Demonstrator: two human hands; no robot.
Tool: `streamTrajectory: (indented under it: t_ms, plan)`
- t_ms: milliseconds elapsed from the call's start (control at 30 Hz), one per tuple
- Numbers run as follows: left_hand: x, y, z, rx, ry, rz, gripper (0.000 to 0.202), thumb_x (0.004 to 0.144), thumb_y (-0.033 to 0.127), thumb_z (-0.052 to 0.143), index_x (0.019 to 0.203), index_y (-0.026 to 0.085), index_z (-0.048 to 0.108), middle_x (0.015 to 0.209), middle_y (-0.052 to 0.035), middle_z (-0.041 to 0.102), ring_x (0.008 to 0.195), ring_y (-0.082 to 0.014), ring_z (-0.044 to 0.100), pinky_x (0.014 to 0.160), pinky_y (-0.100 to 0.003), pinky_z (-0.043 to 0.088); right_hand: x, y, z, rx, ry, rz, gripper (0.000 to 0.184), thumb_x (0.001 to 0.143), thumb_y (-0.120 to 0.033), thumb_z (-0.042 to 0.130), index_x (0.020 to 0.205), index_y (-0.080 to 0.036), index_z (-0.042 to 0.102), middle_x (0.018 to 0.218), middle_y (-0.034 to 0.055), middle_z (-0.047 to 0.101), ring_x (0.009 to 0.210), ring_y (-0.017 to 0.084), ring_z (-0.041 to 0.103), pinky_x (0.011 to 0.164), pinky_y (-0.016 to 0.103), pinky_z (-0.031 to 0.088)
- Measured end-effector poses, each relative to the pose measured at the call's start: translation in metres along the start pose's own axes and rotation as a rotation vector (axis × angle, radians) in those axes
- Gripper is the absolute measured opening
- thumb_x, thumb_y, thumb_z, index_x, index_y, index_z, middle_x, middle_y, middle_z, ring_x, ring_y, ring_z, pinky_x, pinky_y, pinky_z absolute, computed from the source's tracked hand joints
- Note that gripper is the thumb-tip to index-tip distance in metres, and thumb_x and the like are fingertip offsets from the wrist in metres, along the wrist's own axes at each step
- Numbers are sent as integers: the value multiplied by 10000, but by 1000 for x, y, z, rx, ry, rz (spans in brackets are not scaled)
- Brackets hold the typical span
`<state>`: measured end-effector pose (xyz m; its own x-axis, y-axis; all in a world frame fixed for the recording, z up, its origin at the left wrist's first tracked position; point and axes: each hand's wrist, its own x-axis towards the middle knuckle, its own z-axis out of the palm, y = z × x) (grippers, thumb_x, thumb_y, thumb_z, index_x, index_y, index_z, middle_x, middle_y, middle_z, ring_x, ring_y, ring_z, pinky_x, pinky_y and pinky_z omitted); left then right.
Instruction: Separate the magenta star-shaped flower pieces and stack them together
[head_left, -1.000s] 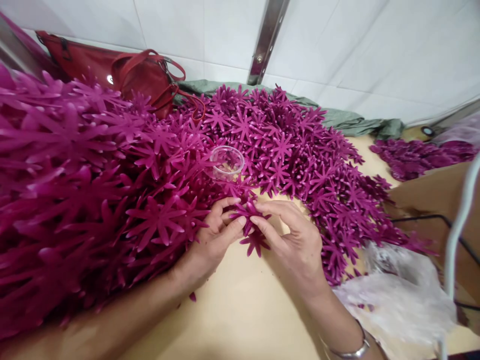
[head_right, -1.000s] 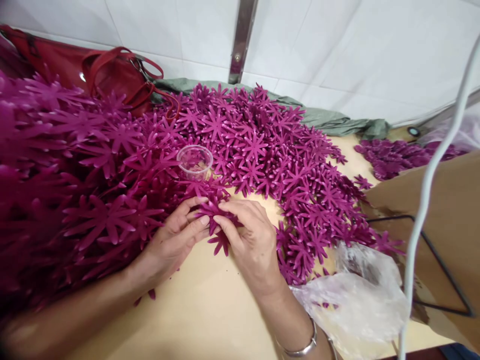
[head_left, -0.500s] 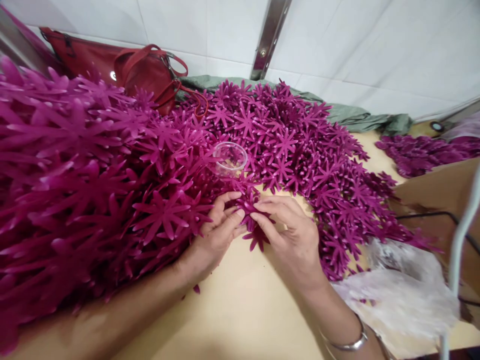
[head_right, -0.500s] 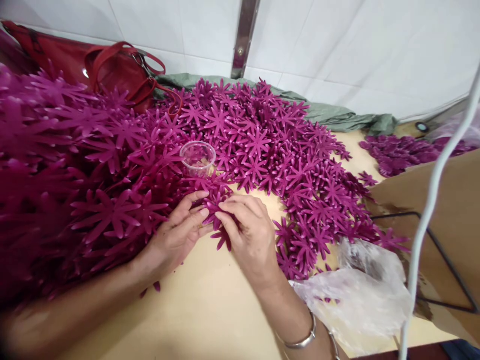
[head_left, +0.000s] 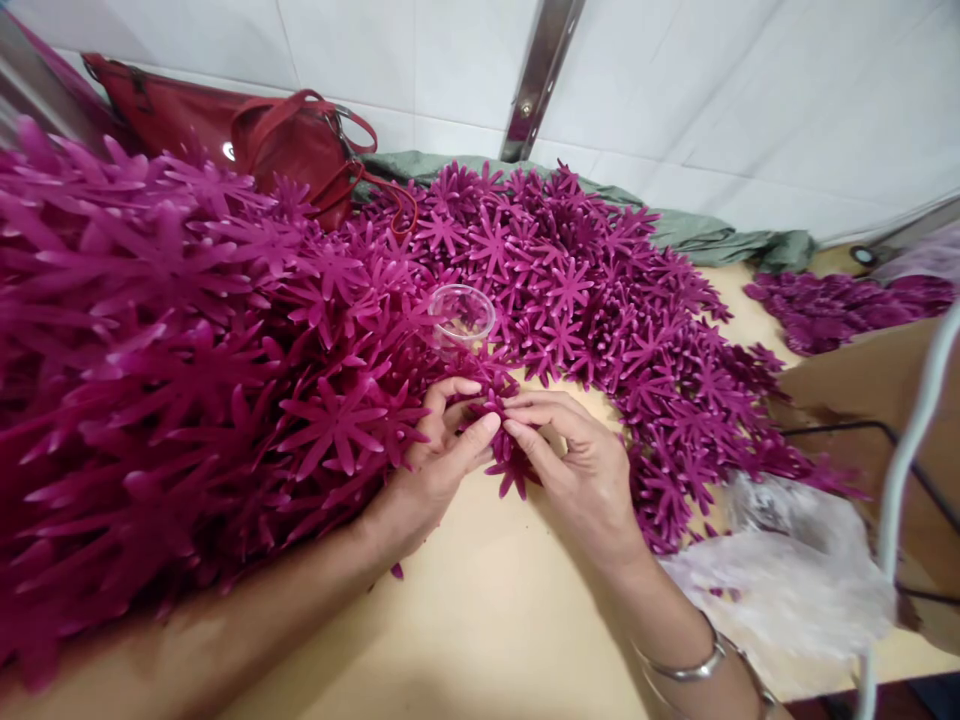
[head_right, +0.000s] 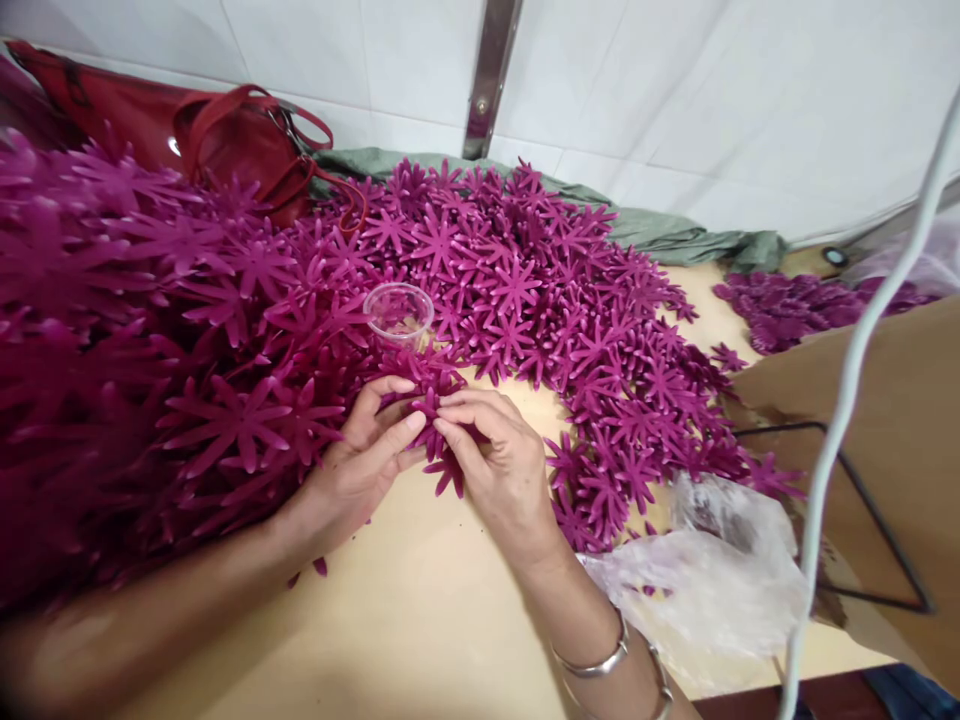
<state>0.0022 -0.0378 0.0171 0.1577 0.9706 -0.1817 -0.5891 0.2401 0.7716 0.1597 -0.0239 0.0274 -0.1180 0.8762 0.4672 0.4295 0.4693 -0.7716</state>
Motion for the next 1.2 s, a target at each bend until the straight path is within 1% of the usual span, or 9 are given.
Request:
streamTrajectory:
  t_ms: [200,300,433,600,767,900,1033,1133,1200]
  plan:
    - [0,1,0,42,44,-19,281,812,367,829,918,191,637,948,6,656,951,-150,632,937,-337,549,1,-1,0,12,-16,19,84,910,-181,724,888,-247,771,1001,47,784,974,203,735,922,385,592]
    - [-1,2,0,37,23,-4,257,821,358,822,934,194,659,971,1,675,970,-154,638,949,-340,540,1,-1,0,48,-13,30,83,892,-174,739,880,-249,773,1002,44,783,974,196,736,912,373,598]
    - [-1,1,0,52,2,20,250,825,362,814,935,192,668,975,-8,682,967,-168,646,946,-350,536,1,0,-1,50,-35,41,84,888,-188,746,931,-252,779,1004,50,782,998,209,732,932,391,598]
    - [-1,-1,0,91,45,26,251,813,357,811,920,183,665,966,-9,662,946,-163,624,901,-321,543,0,-4,0,32,-40,18,60,887,-207,769,930,-249,761,986,45,770,997,206,718,942,384,586]
    - [0,-2,0,116,65,37,215,831,337,783,869,182,640,905,6,627,905,-147,588,875,-306,550,-1,-6,1,49,-25,43,76,922,-181,719,885,-237,754,977,43,764,980,185,716,929,354,575]
    - [0,-3,0,133,80,46,174,866,331,739,900,197,632,901,12,612,904,-143,569,871,-294,528,-1,-5,2,149,-14,132,68,930,-218,705,873,-232,741,1002,48,756,981,191,715,907,349,575]
    - [0,-4,-1,145,107,18,180,875,354,723,927,218,617,938,19,635,927,-148,595,897,-304,513,1,-3,0,205,56,232,89,918,-251,698,837,-214,708,992,52,740,950,188,699,865,324,565]
    - [-1,-4,-1,114,89,18,179,898,370,695,943,226,598,946,19,649,929,-152,623,936,-337,521,2,0,-2,245,125,308,68,891,-265,716,857,-211,692,929,39,731,850,172,680,801,305,557]
    - [-1,-4,0,83,77,26,186,901,373,692,947,228,584,951,18,652,951,-162,643,976,-372,523,3,3,-3,292,137,345,75,879,-269,726,863,-211,682,905,31,732,811,164,674,771,295,556]
